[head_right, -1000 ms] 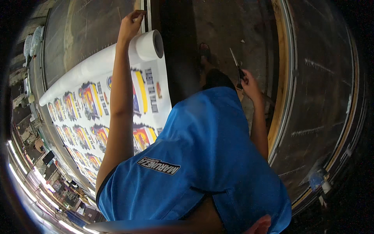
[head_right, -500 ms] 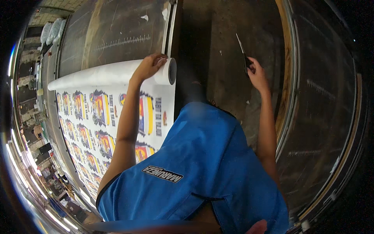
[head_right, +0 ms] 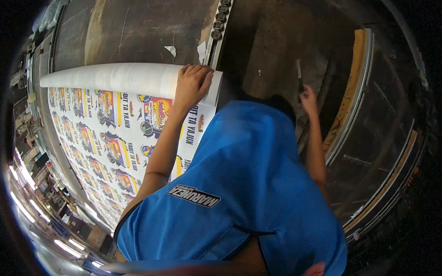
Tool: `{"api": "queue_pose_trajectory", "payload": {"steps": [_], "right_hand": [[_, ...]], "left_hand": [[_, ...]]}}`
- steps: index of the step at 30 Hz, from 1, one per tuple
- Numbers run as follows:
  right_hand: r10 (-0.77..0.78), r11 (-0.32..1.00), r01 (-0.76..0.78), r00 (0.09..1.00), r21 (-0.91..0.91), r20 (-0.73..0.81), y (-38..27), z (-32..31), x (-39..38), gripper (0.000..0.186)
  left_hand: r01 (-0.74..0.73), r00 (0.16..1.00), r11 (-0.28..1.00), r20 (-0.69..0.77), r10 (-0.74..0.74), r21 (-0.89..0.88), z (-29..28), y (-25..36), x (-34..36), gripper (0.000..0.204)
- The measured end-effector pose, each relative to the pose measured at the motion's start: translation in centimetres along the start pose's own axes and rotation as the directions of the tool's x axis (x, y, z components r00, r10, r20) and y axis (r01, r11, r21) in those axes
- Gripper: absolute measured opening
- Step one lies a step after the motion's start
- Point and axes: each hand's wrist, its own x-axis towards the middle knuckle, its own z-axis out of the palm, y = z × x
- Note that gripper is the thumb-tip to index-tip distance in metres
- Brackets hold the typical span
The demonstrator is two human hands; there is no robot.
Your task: The recorder uses scissors to cut along the printed edge of a large sheet of fabric on an industrial table.
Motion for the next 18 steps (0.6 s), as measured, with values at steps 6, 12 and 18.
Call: {"api": "queue_pose_trajectory", "payload": {"steps": [6,12,18], "right_hand": [[0.304,0.944,-0.285,0.947,0.168,-0.104,2.9,-4.5,9.8,0.047],[0.172,0.959,-0.172,0.985,0.227,0.019,1.6,-6.5,26.1,0.041],[-0.130,0.911,0.010,0.956,0.413,0.264,-11.1,-3.2,44.3,0.039]], "left_hand": [[0.169,0.985,0.984,-0.031,-0.167,0.063,-0.8,-1.2,3.4,0.021],[0.562,0.784,0.810,-0.421,-0.457,0.167,1.3,-2.5,9.0,0.037],[0.856,0.315,0.508,-0.678,-0.664,-0.100,0.6,-1.7,10.8,0.079]]}}
